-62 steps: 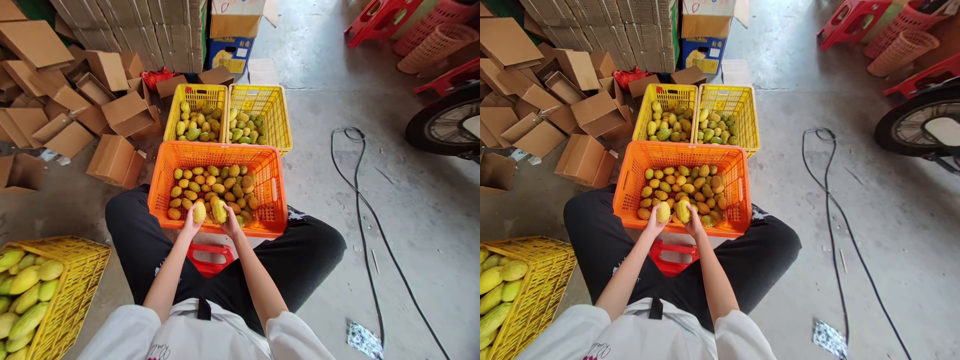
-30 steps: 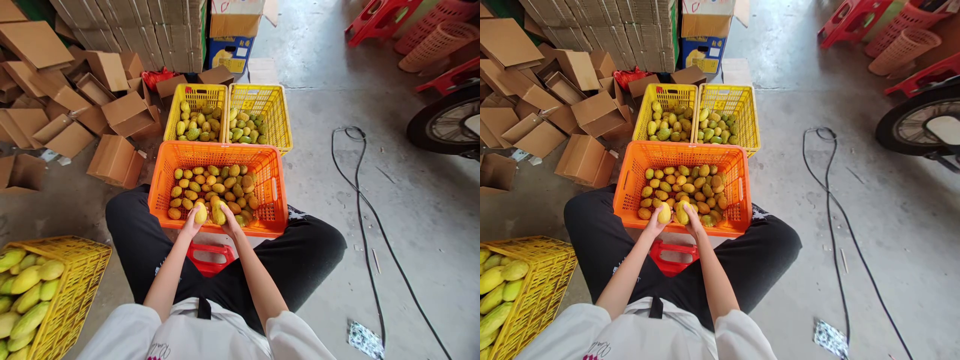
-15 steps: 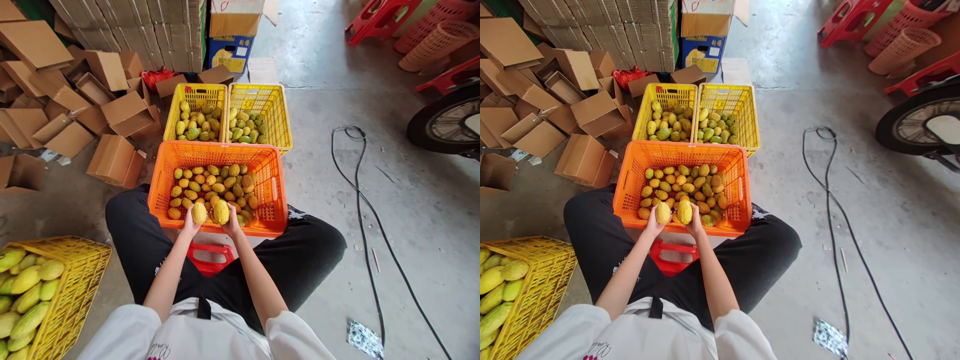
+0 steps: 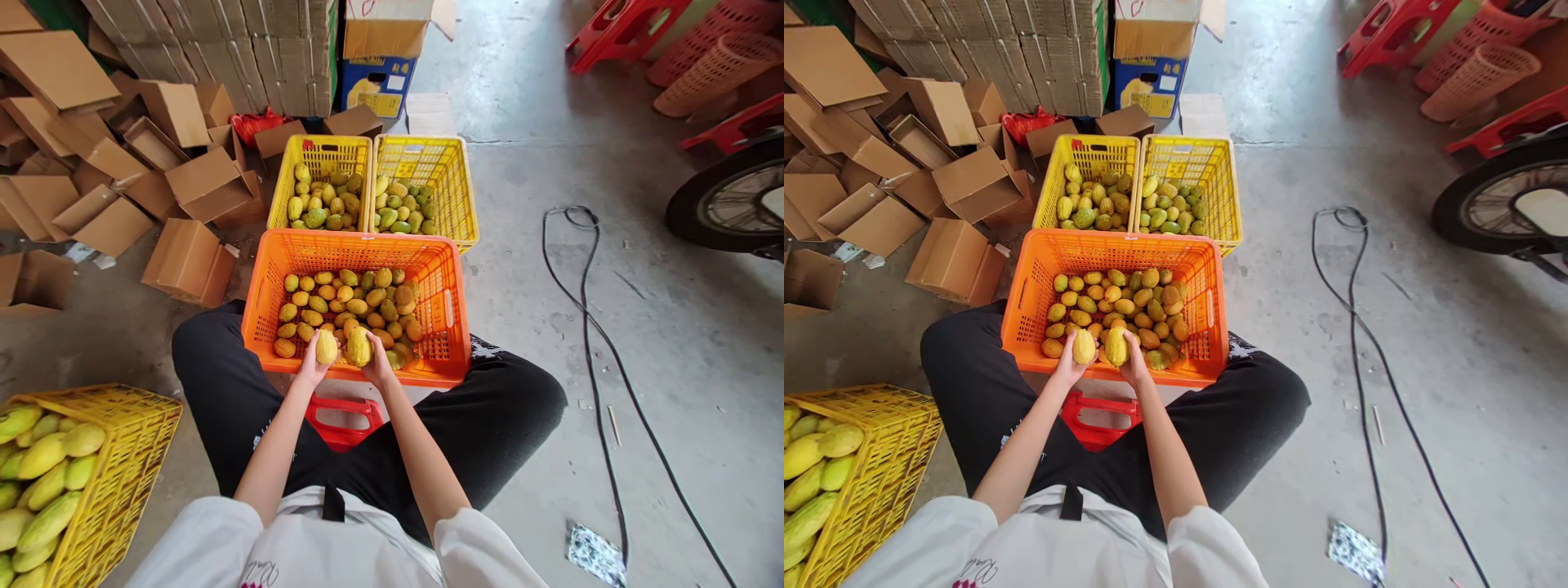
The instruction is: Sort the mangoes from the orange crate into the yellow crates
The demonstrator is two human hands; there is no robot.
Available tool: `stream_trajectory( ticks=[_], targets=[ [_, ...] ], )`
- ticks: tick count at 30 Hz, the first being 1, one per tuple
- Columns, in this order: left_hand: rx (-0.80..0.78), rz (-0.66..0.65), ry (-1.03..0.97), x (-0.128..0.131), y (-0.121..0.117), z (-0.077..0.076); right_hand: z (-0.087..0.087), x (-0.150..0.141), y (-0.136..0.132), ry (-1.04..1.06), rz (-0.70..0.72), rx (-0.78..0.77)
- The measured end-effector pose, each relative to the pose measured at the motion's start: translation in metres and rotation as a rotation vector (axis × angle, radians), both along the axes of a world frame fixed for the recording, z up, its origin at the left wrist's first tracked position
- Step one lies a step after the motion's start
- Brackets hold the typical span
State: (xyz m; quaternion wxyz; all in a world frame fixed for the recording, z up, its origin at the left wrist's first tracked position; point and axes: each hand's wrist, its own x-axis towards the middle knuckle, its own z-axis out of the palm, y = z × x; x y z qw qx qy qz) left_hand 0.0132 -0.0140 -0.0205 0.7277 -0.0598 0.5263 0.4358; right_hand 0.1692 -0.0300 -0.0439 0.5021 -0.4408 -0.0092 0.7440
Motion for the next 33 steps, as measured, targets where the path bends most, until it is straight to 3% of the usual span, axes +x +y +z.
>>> stream_trajectory(
  ticks=[9,19,33],
  targets=[
    [0.023,-0.019,0.047,0.002,-0.003,-0.002,0.000,-0.002,-0.002,-0.067,0.014,0.094],
    [-0.041,0.059,-0.005,0.003,0.002,0.007,0.003,0.001,0.002,0.050,0.028,-0.030],
    [-0.029,0.004,-0.076,0.002,0.003,0.008,-0.003,0.003,0.003,0.153,-0.032,-0.066]
  ],
)
